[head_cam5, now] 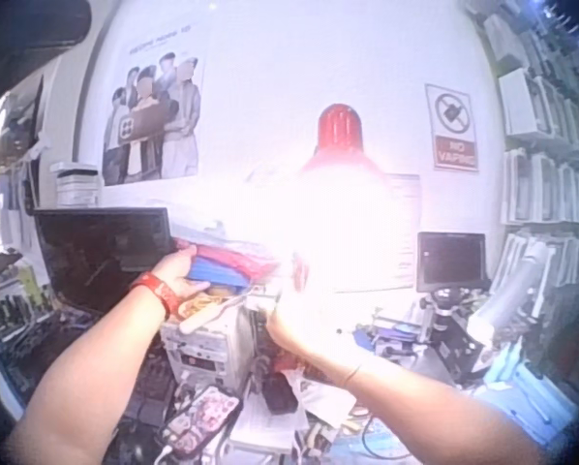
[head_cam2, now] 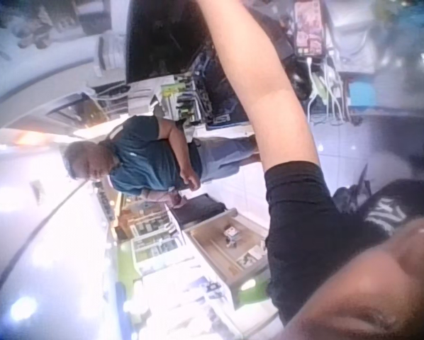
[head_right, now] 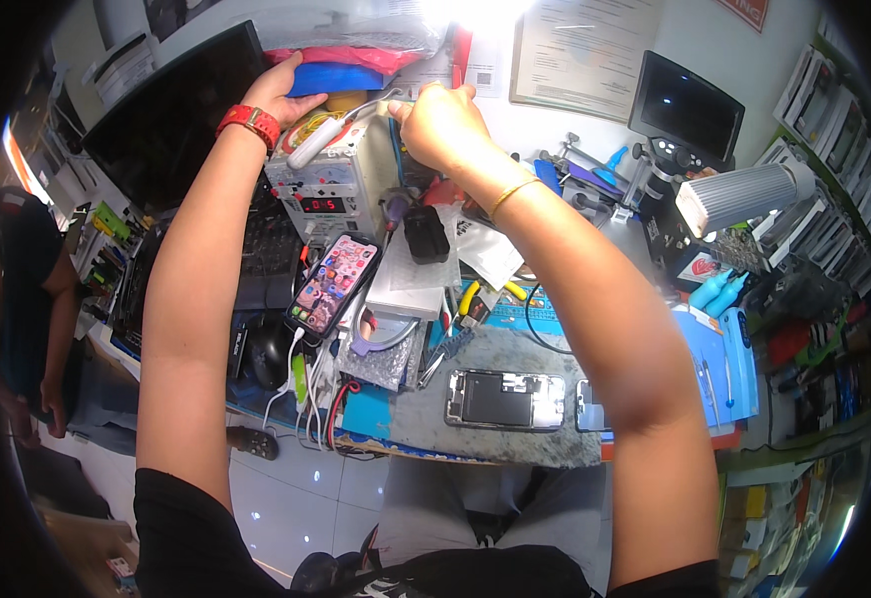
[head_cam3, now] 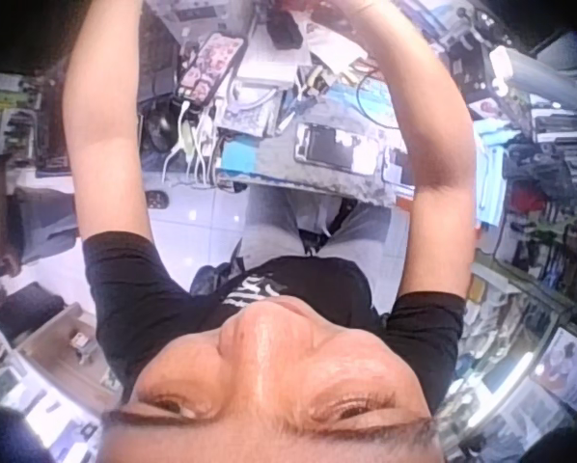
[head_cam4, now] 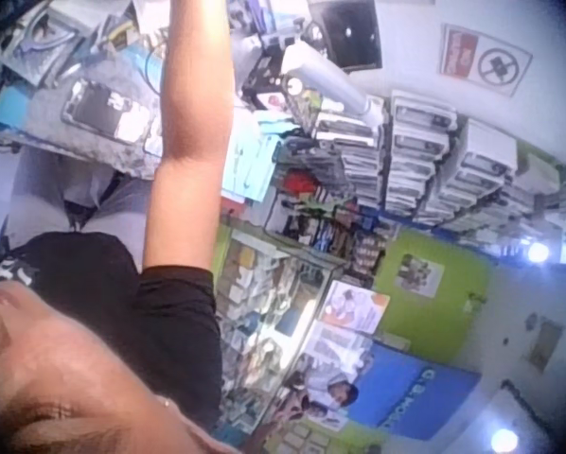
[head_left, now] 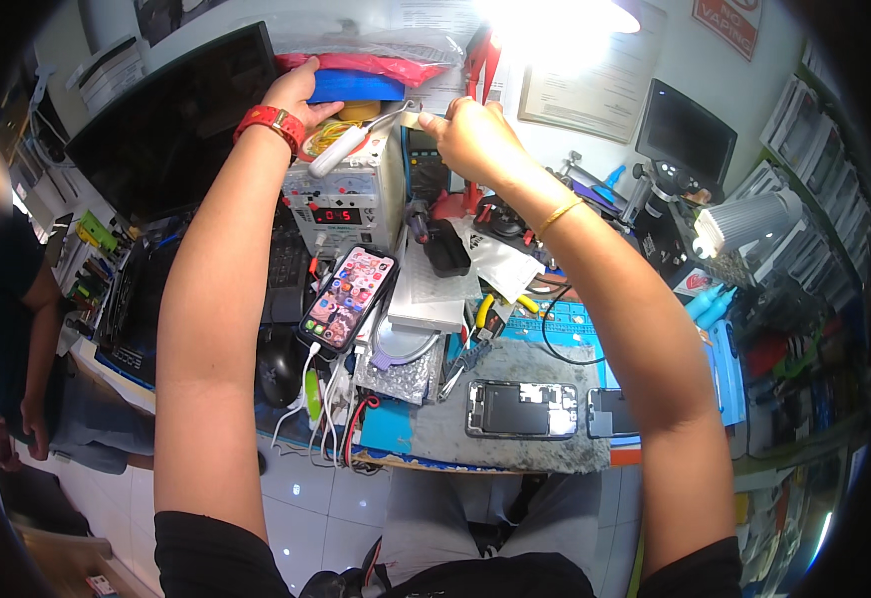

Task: The person repairs a mobile phone by using a brush to clean components and applying thin adhesive tape to the phone frame.

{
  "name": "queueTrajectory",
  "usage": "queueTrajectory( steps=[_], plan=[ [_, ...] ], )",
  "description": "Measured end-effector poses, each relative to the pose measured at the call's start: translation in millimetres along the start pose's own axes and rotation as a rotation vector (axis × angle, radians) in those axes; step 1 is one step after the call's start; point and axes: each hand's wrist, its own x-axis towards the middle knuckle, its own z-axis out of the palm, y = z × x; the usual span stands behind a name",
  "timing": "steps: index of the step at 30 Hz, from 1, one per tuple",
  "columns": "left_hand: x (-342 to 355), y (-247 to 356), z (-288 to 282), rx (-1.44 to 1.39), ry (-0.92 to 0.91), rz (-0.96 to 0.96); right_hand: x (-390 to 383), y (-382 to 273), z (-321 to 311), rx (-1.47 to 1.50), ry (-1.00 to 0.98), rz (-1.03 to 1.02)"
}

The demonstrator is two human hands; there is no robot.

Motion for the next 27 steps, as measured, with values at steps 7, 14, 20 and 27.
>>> queueTrajectory(
  steps=[7,14,20,27],
  plan=[
    [-12.3,4.3,2.8,0.031,0.022,-0.033,-61.0,23.4,-55.0,0.657,-0.334,0.234],
    [-28.4,24.8,-17.0,0.145,-0.053,0.030,-159.8,25.5,-97.4,1.175,-0.353,0.312],
    [-151.2,27.1,-19.5,0.515,0.095,0.602,-263.2,41.0,-96.2,1.388,-0.336,0.293],
    [-446.7,-144.1,-35.0,0.956,-0.556,0.681,-398.8,27.2,-65.8,1.609,-0.514,0.508]
  ],
)
